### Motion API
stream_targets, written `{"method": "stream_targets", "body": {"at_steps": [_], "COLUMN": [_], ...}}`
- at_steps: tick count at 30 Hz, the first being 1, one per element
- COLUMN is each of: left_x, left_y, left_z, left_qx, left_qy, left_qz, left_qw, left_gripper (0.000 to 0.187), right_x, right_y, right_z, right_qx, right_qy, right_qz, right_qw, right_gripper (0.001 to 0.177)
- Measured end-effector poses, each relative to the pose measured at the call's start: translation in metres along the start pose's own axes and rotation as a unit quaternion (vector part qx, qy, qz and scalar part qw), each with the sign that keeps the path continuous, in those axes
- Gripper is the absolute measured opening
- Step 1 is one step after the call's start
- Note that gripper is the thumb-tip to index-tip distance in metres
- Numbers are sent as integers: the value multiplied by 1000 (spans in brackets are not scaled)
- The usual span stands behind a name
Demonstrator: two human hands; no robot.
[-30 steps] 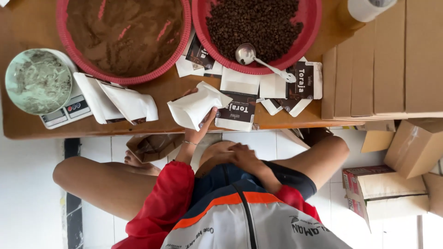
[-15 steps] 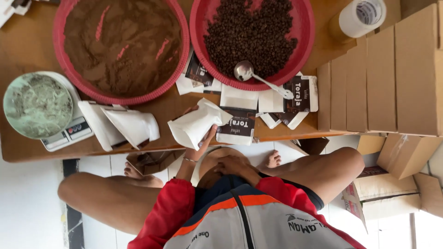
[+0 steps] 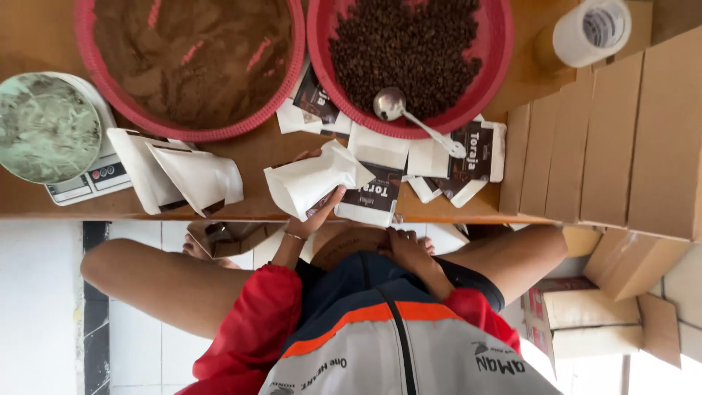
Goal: Filling small coffee bags with roasted coffee beans using a spoon from a large tray.
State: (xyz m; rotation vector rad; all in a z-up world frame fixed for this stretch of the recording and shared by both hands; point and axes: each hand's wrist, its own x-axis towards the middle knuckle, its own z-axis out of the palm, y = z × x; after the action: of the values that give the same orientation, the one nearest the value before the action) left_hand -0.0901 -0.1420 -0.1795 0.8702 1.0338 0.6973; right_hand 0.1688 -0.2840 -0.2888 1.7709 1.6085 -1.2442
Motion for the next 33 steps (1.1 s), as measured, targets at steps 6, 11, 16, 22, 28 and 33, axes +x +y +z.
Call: {"method": "stream_targets", "body": {"at_steps": [6, 11, 16, 22, 28, 33], "left_x": [1, 11, -7, -2, 28, 27], "left_y": [70, 46, 50, 17, -32, -22], "left_z": [17, 25, 33, 22, 5, 19], "left_qx": [264, 291, 238, 184, 144, 174], "left_qy": [5, 135, 177, 197, 203, 193], "left_qz": [-198, -156, -50, 84, 116, 120], "left_qw": [944, 934, 954, 959, 962, 958], "left_gripper": [99, 94, 97, 69, 69, 69], "right_x": [-149, -154, -107, -89, -92, -73], "right_y": [-35, -4, 13, 0, -21, -29], "right_z": [-141, -167, -168, -167, -171, -180], "right_qx": [225, 370, 489, 602, 624, 650], "right_qy": [-24, 119, 232, 323, 358, 391], "right_qz": [-46, -92, -106, -167, -233, -220], "right_qw": [973, 917, 834, 711, 654, 614], "right_gripper": [61, 42, 42, 63, 69, 40]}}
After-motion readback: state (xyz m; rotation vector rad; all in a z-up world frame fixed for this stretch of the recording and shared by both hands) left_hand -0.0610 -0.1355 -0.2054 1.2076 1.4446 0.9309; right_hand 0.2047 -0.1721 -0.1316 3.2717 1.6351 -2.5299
